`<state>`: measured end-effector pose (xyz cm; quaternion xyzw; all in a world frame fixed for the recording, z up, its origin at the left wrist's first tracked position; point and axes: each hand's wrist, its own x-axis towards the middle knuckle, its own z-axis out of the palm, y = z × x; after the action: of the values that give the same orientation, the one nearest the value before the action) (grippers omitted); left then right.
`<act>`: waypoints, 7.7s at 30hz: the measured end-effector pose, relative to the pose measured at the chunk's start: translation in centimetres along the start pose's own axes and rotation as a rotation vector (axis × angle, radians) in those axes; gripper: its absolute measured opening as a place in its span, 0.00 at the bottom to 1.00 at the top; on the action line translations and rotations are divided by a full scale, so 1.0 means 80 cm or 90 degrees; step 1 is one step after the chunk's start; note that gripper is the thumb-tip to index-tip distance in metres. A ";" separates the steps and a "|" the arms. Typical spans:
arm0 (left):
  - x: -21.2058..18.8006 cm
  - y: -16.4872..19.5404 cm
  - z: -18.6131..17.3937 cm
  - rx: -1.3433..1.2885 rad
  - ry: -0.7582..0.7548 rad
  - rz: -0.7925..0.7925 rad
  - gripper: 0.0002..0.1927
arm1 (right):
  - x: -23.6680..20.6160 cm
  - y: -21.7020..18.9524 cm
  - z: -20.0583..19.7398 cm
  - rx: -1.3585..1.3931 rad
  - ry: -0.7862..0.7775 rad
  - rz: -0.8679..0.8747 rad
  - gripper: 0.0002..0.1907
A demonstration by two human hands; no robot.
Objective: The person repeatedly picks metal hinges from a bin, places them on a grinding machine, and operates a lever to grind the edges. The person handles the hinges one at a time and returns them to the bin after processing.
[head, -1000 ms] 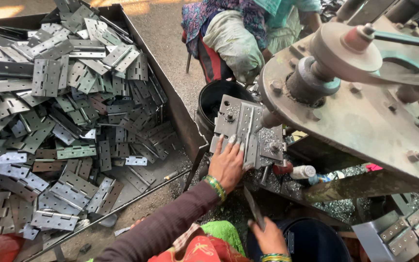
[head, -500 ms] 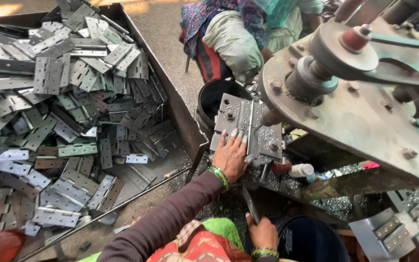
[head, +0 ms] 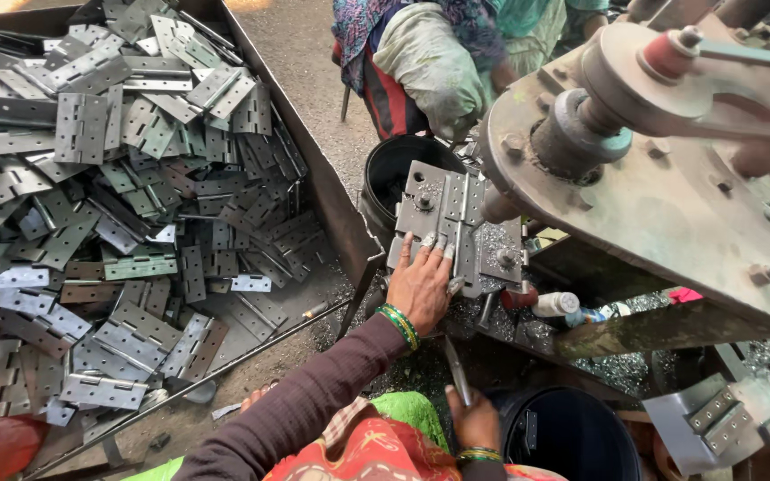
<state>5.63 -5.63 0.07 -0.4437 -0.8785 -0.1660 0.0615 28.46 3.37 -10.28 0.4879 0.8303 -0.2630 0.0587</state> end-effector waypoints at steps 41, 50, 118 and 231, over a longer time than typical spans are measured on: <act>0.024 -0.015 0.021 0.016 0.005 -0.002 0.24 | 0.012 0.035 0.048 0.058 0.073 -0.018 0.22; 0.061 -0.022 0.030 0.051 -0.036 -0.013 0.26 | -0.006 -0.017 -0.061 -0.104 -0.016 0.001 0.28; 0.107 -0.041 0.038 0.070 0.049 0.014 0.26 | 0.036 0.061 0.071 0.037 0.044 -0.041 0.28; 0.019 -0.005 0.012 0.036 0.038 -0.008 0.22 | -0.005 -0.014 -0.003 -0.076 0.051 0.011 0.25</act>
<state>4.42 -4.35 -0.49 -0.4312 -0.8834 -0.1547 0.0989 27.74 2.74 -9.54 0.5006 0.8420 -0.1929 0.0565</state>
